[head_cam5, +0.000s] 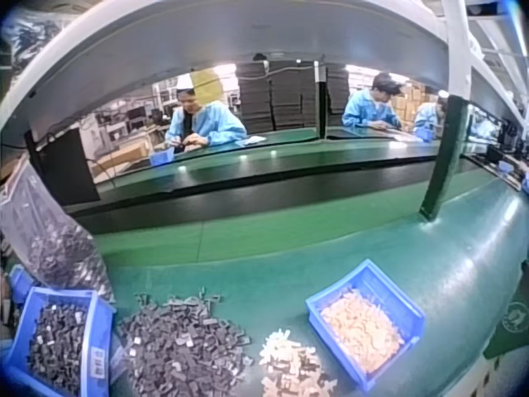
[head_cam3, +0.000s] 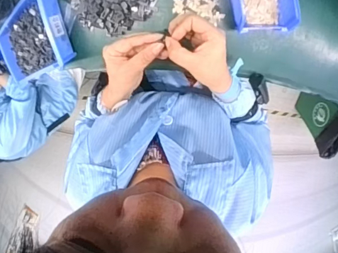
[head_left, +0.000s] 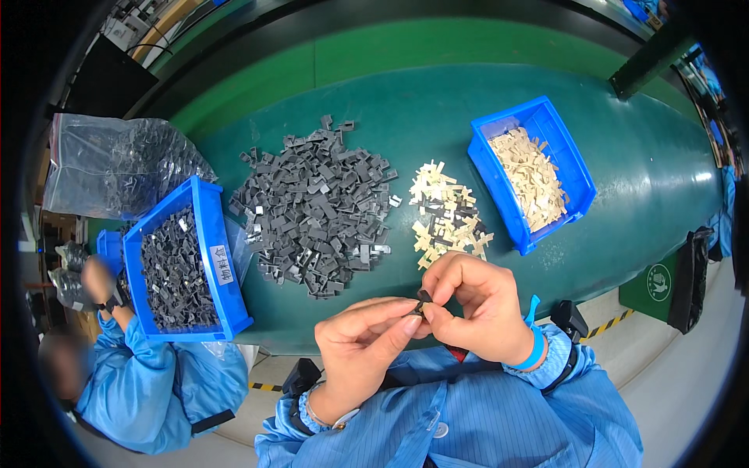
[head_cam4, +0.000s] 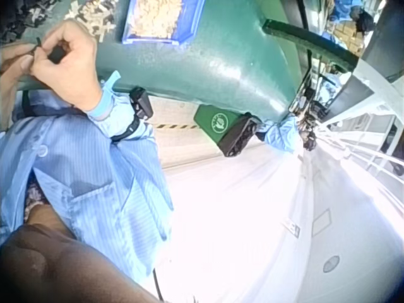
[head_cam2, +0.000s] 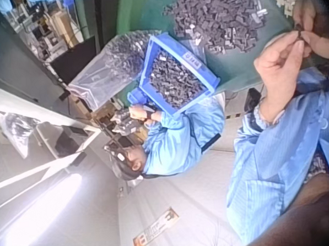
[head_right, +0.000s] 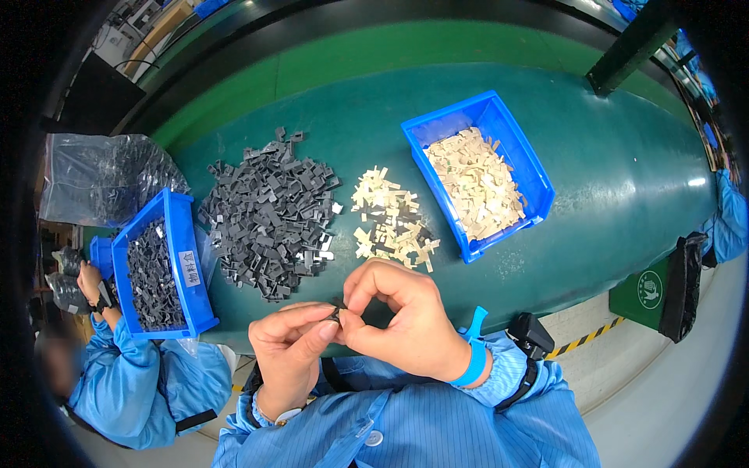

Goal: Manually assembling small yellow/white plastic components into black plastic frames at an industrial workstation.

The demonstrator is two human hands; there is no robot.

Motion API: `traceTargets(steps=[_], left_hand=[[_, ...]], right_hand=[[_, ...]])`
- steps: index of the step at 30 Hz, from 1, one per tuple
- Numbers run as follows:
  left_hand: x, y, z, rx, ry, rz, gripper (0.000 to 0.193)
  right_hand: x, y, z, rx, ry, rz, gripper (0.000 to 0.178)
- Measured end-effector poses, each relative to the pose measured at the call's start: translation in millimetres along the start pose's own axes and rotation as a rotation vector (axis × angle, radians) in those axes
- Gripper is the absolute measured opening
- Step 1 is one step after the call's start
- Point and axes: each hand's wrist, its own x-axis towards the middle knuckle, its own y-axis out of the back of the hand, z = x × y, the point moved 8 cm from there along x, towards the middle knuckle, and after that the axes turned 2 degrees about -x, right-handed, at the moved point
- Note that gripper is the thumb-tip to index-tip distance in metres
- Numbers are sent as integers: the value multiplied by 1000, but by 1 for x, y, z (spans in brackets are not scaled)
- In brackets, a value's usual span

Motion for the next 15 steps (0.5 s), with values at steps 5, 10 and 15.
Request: traceTargets(steps=[5,10,15], left_hand=[[-1,2,-3,-32,18,9,19],[0,3,-2,-15,3,14,18],[1,4,-15,-275,189,38,17]], right_hand=[[4,-1,-2,-69,27,-38,16],[5,-3,-1,9,-17,-75,15],[6,-2,2,60,-36,-116,12]])
